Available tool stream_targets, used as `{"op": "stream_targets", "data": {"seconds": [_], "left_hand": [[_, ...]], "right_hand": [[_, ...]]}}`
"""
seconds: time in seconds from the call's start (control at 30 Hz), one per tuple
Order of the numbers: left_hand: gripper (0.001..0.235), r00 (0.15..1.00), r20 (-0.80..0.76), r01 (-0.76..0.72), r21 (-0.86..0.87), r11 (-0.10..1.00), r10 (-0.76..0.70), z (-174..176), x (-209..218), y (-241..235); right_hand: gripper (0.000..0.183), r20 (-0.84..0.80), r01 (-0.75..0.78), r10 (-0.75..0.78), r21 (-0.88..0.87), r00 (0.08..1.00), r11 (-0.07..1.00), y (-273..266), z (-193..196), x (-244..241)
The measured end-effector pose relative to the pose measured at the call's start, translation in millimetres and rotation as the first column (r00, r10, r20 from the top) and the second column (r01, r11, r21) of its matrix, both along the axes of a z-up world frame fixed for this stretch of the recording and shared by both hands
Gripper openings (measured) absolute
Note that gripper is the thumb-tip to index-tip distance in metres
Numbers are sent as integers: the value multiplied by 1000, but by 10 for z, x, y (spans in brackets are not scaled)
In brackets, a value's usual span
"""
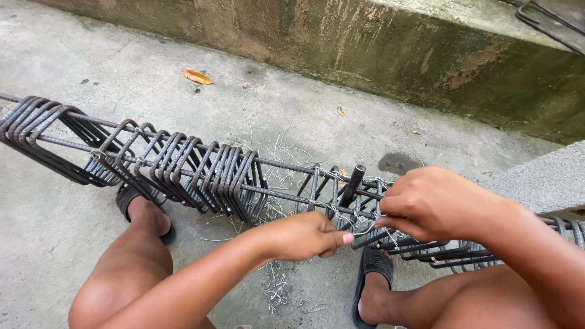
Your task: Tying steel rebar stirrups to longitudinal bars using wire and a manual twisting tool
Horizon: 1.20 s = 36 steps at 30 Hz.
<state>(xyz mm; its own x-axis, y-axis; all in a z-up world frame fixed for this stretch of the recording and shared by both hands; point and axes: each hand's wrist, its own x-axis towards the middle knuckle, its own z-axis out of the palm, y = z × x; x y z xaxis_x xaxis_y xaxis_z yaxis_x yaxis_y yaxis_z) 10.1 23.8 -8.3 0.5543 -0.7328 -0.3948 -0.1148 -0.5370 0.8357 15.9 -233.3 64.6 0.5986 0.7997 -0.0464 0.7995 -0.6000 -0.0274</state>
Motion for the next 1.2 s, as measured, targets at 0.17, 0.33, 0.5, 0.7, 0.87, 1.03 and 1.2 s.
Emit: {"op": "stream_targets", "data": {"seconds": [0.17,0.33,0.5,0.7,0.87,1.03,1.2], "left_hand": [[57,994,11,-111,30,993,111,74,-13,-21],[59,993,94,-74,60,995,68,27,-6,-75],[58,951,238,-222,74,972,199,141,-47,-78],[57,938,109,-320,-87,944,328,65,6,-22],[58,892,6,-442,-205,873,453,-129,19,-171],[61,828,-111,-551,-343,761,549,-193,-16,-308],[57,914,8,-391,-255,884,406,-108,-95,-51]], "right_hand": [[44,73,11,-12,20,997,1000,-24,-17,18],[41,72,20,-19,-22,997,1000,21,-25,-18],[39,264,17,-10,-22,965,1000,51,-61,28],[44,477,-72,26,78,878,994,-26,-197,79],[49,542,40,-144,199,828,979,47,-174,81],[52,509,133,-278,304,815,943,148,-162,146],[52,326,-9,-64,217,943,976,26,-116,226]]}}
